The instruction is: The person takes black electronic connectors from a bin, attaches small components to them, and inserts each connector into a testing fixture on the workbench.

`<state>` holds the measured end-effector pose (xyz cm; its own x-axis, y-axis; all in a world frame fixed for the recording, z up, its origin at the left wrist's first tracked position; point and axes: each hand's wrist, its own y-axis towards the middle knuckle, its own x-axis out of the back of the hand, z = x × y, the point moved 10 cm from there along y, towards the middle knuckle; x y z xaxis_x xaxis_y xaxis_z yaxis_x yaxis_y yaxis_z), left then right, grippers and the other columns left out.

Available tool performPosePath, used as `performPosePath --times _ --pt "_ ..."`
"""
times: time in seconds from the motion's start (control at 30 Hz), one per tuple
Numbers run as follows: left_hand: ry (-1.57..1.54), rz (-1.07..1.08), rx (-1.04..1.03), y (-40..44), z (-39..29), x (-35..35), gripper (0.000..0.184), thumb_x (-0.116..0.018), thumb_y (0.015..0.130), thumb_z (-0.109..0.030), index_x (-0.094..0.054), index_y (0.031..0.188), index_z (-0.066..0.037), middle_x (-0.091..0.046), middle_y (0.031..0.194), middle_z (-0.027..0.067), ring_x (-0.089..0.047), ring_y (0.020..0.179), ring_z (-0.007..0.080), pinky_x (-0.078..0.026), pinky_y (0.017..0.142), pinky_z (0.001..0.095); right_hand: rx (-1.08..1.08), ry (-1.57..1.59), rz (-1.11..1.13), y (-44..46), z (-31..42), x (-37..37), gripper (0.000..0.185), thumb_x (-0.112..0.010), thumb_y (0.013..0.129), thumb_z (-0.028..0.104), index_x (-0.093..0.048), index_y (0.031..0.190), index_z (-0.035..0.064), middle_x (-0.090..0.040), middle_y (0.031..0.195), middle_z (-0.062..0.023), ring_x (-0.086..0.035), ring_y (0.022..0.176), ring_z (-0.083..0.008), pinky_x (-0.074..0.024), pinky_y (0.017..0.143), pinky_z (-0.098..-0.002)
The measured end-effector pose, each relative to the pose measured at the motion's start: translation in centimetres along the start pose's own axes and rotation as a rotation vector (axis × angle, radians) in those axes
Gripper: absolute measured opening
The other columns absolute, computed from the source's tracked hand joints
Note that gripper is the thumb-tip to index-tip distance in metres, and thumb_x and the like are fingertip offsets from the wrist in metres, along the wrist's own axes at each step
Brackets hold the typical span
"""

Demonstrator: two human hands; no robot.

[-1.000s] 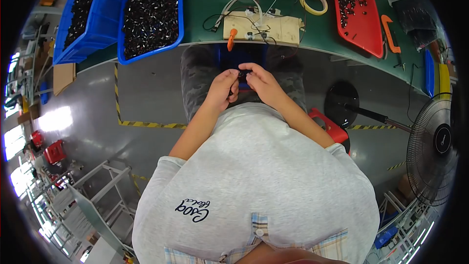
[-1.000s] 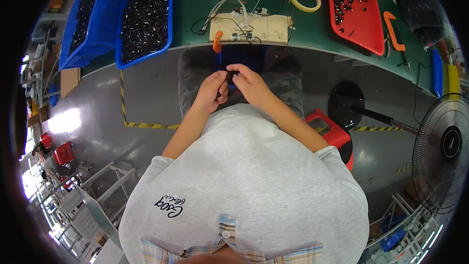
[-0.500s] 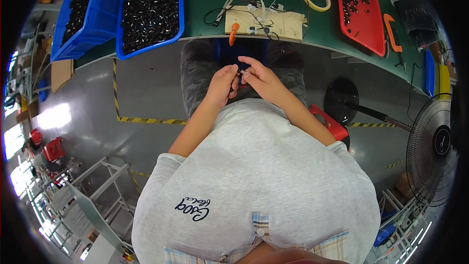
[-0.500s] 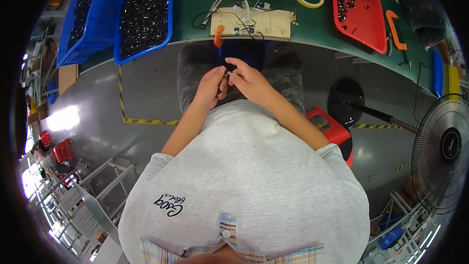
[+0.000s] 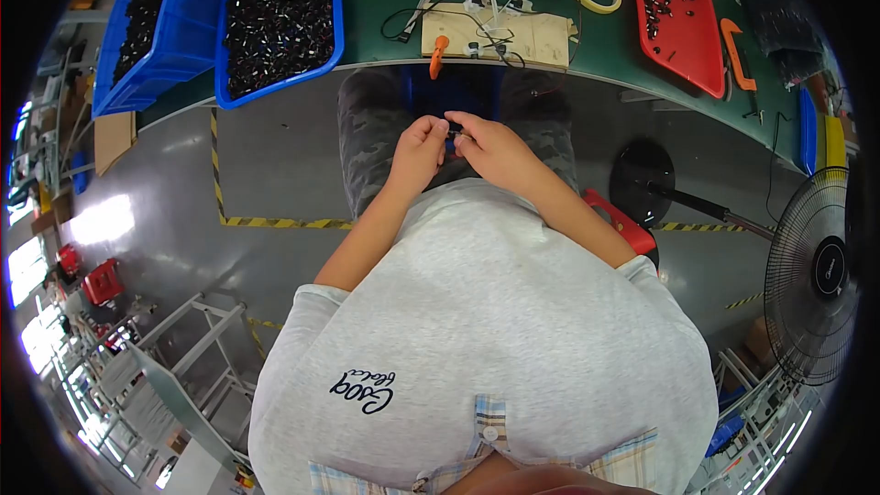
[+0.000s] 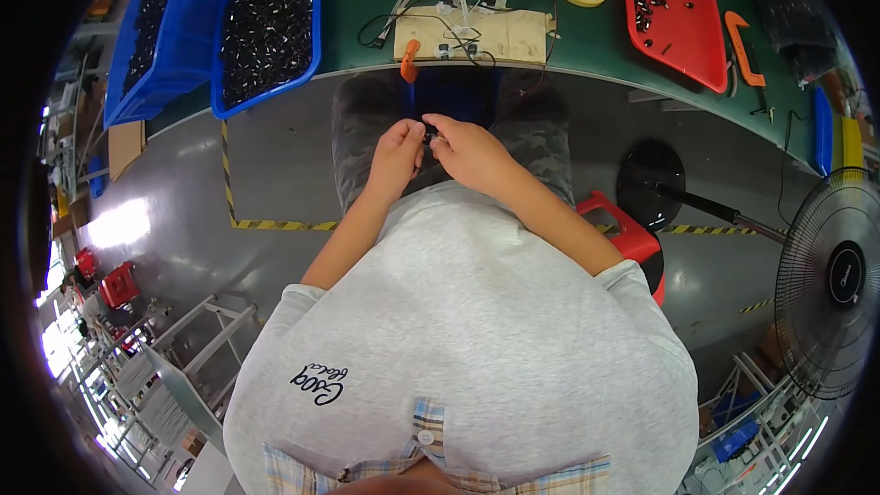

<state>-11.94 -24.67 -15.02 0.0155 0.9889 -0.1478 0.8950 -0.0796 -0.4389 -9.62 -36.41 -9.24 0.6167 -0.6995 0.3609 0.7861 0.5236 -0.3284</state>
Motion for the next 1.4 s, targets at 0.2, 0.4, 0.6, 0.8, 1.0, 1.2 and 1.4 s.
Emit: performPosePath --times 0.2,0.4,0.6,0.8,1.0,1.2,1.4 --pt "-0.69 0.027 0.312 0.6 3.9 0.1 0.034 -0.05 0.107 -0.04 -0.057 0.093 -0.011 -0.05 0.063 0.0011 -0.043 0.047 0.0134 -0.033 0.043 0.0275 -0.008 0.75 -0.269 3.0 -1.2 1.5 0.023 -0.054 0.106 0.027 -0.061 0.116 0.0079 -0.054 0.076 0.0037 -0.048 0.056 -0.0044 -0.0387 0.049 -0.0219" --pt "-0.89 0.089 0.432 2.2 7.8 1.6 0.027 -0.054 0.103 -0.038 -0.058 0.094 -0.013 -0.054 0.073 0.0048 -0.045 0.051 0.0152 -0.032 0.043 0.0286 -0.113 1.025 -0.347 3.3 -0.1 2.9 0.019 -0.052 0.106 0.031 -0.058 0.112 0.0132 -0.044 0.07 0.0058 -0.032 0.047 -0.0027 -0.0239 0.04 -0.0208" --pt "-0.882 0.065 0.483 2.6 9.0 1.7 0.023 -0.054 0.101 -0.034 -0.056 0.092 -0.013 -0.055 0.075 0.0056 -0.045 0.051 0.0158 -0.034 0.043 0.0296 -0.127 1.235 -0.311 3.3 0.1 2.3 0.02 -0.047 0.108 0.028 -0.057 0.111 0.0115 -0.044 0.069 0.0047 -0.033 0.046 -0.0045 -0.0249 0.039 -0.0215" --pt "-0.922 0.053 0.461 2.2 7.6 1.6 0.012 -0.049 0.093 -0.026 -0.053 0.09 -0.015 -0.053 0.073 0.0042 -0.044 0.051 0.0166 -0.031 0.04 0.0287 -0.166 1.329 -0.298 3.5 0.7 2.2 0.022 -0.045 0.109 0.03 -0.055 0.11 0.0105 -0.042 0.068 0.0038 -0.033 0.045 -0.0058 -0.026 0.039 -0.0223" --pt "-0.954 0.081 0.439 2.0 7.3 1.5 0.016 -0.046 0.091 -0.03 -0.052 0.087 -0.016 -0.05 0.07 0.0037 -0.043 0.053 0.0174 -0.031 0.043 0.0311 -0.148 1.334 -0.284 3.5 1.0 2.3 0.022 -0.046 0.109 0.031 -0.054 0.11 0.0107 -0.043 0.069 0.0036 -0.033 0.045 -0.006 -0.0268 0.039 -0.0231" --pt "-0.919 0.088 0.453 2.6 8.7 1.5 0.012 -0.048 0.095 -0.026 -0.053 0.093 -0.015 -0.05 0.07 0.0025 -0.043 0.052 0.0162 -0.032 0.044 0.0307 -0.168 1.316 -0.251 3.5 0.7 2.3 0.024 -0.048 0.109 0.034 -0.056 0.111 0.0121 -0.041 0.066 0.0055 -0.031 0.045 -0.0048 -0.0254 0.039 -0.0219" --pt "-0.81 0.097 0.427 2.5 8.3 1.4 0.02 -0.057 0.104 -0.031 -0.057 0.108 -0.012 -0.049 0.07 -0.0004 -0.042 0.052 0.0112 -0.032 0.044 0.0271 -0.198 1.14 -0.172 2.8 -1.1 2.5 0.029 -0.055 0.106 0.036 -0.057 0.122 0.0126 -0.04 0.064 0.0067 -0.03 0.044 -0.0034 -0.0243 0.038 -0.0216"
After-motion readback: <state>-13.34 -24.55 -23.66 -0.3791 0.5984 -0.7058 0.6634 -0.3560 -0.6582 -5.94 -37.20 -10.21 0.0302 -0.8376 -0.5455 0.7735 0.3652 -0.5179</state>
